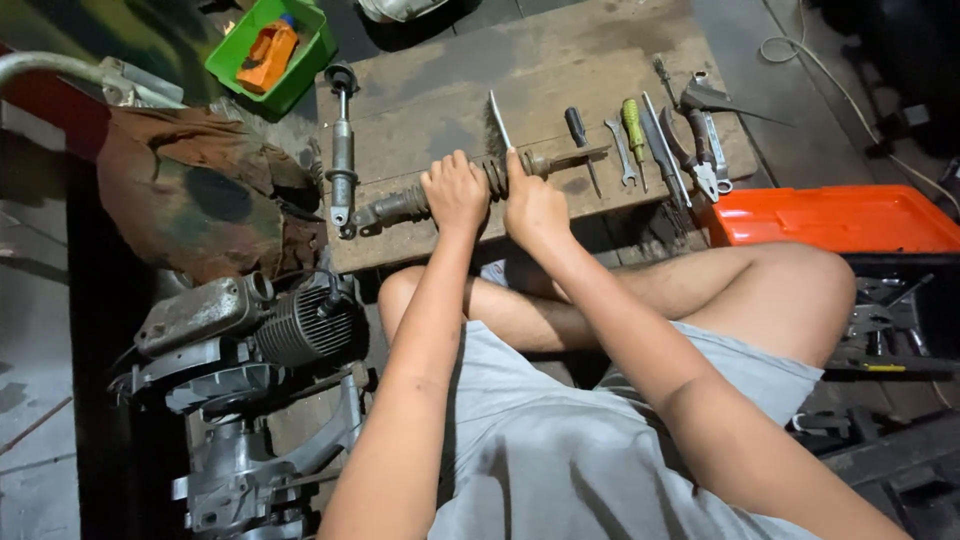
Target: A person is filing the exterior of a motorcycle shock absorber and then using a small tool to work on the internal components.
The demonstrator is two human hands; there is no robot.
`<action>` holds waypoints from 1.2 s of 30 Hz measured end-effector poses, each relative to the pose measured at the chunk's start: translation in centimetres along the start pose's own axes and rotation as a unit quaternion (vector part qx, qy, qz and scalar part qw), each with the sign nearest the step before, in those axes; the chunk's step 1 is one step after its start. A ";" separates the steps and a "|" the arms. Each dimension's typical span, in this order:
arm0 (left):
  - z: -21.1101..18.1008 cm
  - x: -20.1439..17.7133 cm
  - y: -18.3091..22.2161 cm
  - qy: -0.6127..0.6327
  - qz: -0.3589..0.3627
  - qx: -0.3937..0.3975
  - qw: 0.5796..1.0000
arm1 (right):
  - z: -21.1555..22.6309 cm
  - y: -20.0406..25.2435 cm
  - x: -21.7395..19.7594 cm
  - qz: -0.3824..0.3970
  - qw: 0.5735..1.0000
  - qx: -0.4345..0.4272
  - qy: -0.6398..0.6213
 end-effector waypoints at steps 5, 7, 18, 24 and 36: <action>0.5 1.9 -2.1 0.004 -0.028 -0.013 1.000 | -0.2 3.0 1.2 -0.012 1.000 -0.006 0.005; 0.9 2.9 -2.7 0.006 -0.032 -0.021 0.999 | -0.3 4.1 1.4 -0.002 1.000 0.000 0.005; 0.4 0.7 -2.4 0.005 0.146 -0.084 0.986 | -1.2 5.9 0.9 0.027 1.000 -0.010 -0.013; 1.2 1.6 -1.7 0.013 0.209 -0.082 0.974 | -2.1 6.5 0.2 0.032 0.998 -0.046 0.019; 1.3 1.0 -5.4 0.052 -0.042 0.061 0.996 | -1.4 -2.2 1.9 -0.100 0.994 -0.044 0.027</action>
Point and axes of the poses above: each hand's wrist, its own y-axis away from the middle knuckle, its own x-axis out of the palm, z = x × y, the point moved 5 cm from there along -y, towards the middle knuckle, and after that the axes turned 9 degrees about -x, right-handed, at the moved point
